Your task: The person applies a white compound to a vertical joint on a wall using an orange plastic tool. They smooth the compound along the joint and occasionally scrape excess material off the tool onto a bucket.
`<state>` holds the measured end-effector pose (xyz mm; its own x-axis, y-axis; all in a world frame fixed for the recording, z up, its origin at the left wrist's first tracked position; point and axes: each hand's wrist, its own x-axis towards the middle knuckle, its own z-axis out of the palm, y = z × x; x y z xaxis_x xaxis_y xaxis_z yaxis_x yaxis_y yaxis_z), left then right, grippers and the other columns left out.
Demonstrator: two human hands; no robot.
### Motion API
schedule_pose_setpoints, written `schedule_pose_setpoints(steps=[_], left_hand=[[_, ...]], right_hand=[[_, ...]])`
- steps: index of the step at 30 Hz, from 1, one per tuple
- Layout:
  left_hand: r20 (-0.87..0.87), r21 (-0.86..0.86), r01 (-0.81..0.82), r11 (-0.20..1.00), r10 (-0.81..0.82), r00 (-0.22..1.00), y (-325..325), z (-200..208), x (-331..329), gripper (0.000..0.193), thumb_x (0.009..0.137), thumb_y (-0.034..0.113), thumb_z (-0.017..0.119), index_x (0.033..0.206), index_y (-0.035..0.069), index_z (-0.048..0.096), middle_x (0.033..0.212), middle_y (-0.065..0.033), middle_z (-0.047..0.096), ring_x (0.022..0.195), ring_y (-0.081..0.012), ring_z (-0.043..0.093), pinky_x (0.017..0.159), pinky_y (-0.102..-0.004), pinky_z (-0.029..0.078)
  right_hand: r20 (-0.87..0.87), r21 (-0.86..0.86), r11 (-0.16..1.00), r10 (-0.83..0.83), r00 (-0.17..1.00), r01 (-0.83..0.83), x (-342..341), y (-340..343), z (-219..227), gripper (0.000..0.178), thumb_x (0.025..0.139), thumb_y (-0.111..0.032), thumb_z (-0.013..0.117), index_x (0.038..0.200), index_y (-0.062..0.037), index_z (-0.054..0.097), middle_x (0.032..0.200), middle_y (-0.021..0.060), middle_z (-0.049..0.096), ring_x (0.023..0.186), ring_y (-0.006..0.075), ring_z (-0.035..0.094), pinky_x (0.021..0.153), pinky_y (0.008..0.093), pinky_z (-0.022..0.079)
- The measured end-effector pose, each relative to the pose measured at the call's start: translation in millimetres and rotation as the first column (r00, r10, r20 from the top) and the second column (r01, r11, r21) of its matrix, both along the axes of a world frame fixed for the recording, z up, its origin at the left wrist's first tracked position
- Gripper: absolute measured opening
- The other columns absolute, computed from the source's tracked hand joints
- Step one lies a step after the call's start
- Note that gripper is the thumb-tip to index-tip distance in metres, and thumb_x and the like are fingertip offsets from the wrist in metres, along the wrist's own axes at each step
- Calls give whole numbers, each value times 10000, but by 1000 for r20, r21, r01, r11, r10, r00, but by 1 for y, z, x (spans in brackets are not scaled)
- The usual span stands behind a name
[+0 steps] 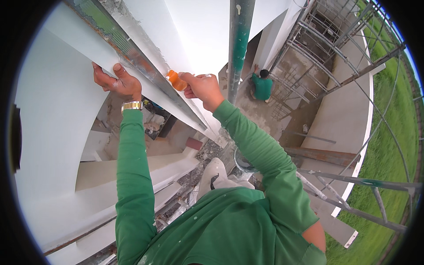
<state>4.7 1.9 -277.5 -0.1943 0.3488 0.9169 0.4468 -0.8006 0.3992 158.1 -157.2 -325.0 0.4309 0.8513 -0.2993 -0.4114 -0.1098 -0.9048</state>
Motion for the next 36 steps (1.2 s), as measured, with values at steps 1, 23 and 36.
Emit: schedule_pose_setpoints(steps=[1, 23, 36], left_hand=[[2, 8, -7, 1000, 7, 1000, 0, 0, 1, 822, 1008, 657, 428, 1505, 5, 374, 1471, -187, 446, 1383, -312, 378, 1073, -540, 269], [-29, 99, 30, 995, -27, 999, 6, -2, -4, 741, 1021, 545, 516, 1456, -54, 470, 1426, -240, 504, 1297, -376, 469, 1089, -509, 296], [-160, -35, 332, 943, -333, 929, -7, 46, -124, 729, 913, 522, 727, 1401, 41, 480, 1437, -96, 525, 1324, -259, 423, 1049, -438, 345]], right_hand=[[9, -3, 1000, -4, 1000, 4, 1, 0, 7, 444, 826, -362, 813, 828, 62, 679, 751, 113, 671, 640, 176, 671, 638, 289, 601], [-276, 411, 904, 2, 961, 117, -19, -60, 74, 362, 1016, -196, 532, 1219, 102, 568, 1081, 226, 674, 913, 263, 671, 816, 343, 554], [-161, 1, 1000, -17, 987, 17, -80, -153, -127, 254, 927, 18, 668, 1180, 30, 667, 1121, 60, 711, 1012, 137, 645, 927, 306, 497]])
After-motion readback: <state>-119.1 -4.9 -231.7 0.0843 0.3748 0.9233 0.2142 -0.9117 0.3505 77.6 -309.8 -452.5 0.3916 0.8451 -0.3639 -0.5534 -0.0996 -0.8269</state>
